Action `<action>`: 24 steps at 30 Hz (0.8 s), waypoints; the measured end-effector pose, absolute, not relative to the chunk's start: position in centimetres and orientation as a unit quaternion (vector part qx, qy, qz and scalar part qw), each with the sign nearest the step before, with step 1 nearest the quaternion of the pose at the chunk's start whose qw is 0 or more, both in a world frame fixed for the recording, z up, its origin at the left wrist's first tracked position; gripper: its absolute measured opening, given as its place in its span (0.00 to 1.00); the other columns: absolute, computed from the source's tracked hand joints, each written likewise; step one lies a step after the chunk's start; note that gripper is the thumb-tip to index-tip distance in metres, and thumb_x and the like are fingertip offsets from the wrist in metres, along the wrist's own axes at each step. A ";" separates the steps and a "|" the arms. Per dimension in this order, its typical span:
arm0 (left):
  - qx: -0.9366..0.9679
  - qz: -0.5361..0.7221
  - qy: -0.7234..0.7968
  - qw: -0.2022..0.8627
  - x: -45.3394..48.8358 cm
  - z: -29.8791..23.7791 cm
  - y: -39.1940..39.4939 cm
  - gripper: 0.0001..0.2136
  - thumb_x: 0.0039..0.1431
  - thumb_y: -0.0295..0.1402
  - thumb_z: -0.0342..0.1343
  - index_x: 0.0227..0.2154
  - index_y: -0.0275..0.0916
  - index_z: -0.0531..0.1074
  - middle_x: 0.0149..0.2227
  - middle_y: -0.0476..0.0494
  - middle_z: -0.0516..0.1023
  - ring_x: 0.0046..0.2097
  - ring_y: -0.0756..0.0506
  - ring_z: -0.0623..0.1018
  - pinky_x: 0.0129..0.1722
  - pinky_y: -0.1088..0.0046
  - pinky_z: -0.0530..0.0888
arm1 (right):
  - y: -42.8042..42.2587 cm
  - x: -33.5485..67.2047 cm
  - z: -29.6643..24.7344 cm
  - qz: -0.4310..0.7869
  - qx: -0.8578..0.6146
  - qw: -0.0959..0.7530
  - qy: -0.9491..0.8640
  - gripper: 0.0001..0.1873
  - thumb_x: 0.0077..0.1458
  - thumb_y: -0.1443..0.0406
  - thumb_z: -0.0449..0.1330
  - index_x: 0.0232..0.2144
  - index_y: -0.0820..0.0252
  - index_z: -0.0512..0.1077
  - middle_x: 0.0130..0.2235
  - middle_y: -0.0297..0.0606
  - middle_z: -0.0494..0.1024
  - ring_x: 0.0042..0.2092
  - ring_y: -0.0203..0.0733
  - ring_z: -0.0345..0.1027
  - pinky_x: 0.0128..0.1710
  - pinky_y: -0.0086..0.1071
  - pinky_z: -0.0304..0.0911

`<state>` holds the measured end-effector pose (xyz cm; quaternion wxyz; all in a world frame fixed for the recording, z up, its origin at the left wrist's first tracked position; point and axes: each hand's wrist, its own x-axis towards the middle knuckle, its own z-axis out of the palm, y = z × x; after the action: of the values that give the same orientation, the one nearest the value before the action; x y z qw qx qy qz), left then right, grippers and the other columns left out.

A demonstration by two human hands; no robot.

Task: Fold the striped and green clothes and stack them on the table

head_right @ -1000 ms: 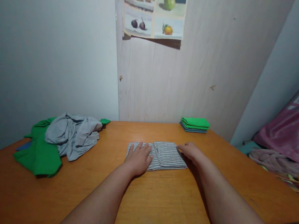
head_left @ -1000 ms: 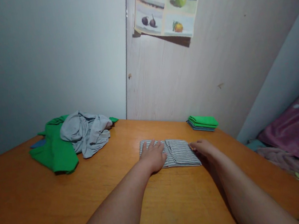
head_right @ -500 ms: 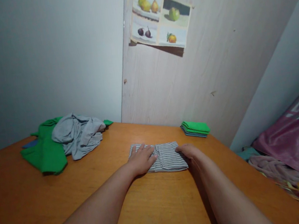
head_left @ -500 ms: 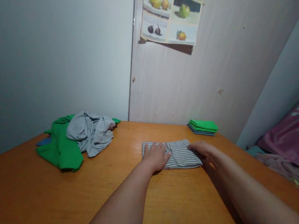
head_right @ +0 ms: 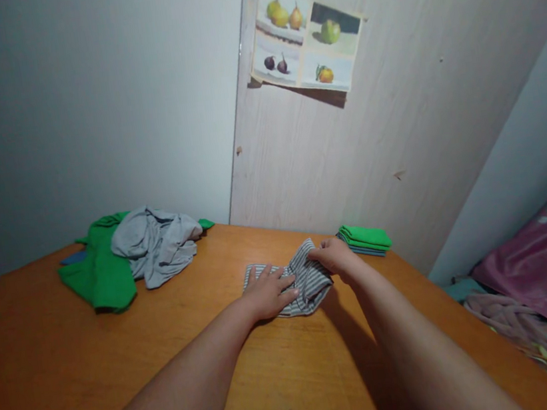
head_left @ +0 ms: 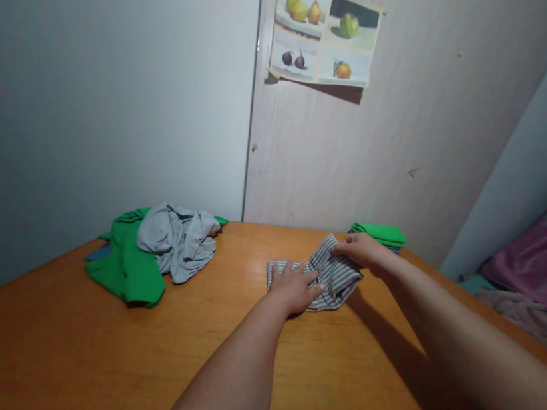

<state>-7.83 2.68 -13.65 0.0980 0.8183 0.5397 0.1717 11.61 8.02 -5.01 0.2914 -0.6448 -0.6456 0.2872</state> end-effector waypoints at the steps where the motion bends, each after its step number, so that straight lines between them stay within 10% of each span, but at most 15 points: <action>1: 0.820 0.170 0.537 0.099 -7.9 -13.6 2.7 0.29 0.65 0.59 0.39 0.62 0.55 0.66 0.70 0.41 0.59 0.71 0.27 0.52 0.63 0.32 0.41 | 7.9 10.9 -4.7 0.276 -0.644 0.286 -0.654 0.11 0.48 0.64 0.63 0.22 0.57 0.63 0.17 0.26 0.61 0.19 0.31 0.53 0.18 0.26 0.47; 9: 0.794 0.262 0.516 0.189 -8.1 -13.8 3.5 0.21 0.61 0.49 0.51 0.54 0.52 0.75 0.66 0.44 0.66 0.68 0.29 0.58 0.66 0.37 0.43 | 7.3 6.3 -3.8 0.203 -0.645 0.225 -0.702 0.08 0.47 0.65 0.64 0.23 0.60 0.68 0.17 0.28 0.64 0.21 0.32 0.59 0.20 0.25 0.50; 14: 0.662 0.441 0.490 0.356 -8.1 -14.1 5.1 0.08 0.52 0.35 0.57 0.32 0.41 0.80 0.40 0.41 0.82 0.50 0.36 0.76 0.56 0.56 0.67 | 6.4 4.2 -3.2 0.148 -0.646 0.168 -0.730 0.10 0.49 0.64 0.63 0.20 0.61 0.69 0.15 0.30 0.63 0.20 0.32 0.58 0.20 0.27 0.48; 24: 0.458 0.616 0.445 0.461 -9.5 -14.0 7.3 0.16 0.59 0.46 0.55 0.34 0.36 0.76 0.29 0.46 0.77 0.33 0.46 0.75 0.37 0.71 0.71 | 6.7 1.0 -5.4 0.070 -0.618 0.136 -0.771 0.09 0.48 0.62 0.63 0.26 0.63 0.76 0.27 0.42 0.77 0.29 0.39 0.69 0.26 0.28 0.52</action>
<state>-9.46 7.32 -14.05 0.4612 0.4584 0.4448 0.6159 0.97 6.70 -5.37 0.1360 -0.6177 -0.7714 0.0699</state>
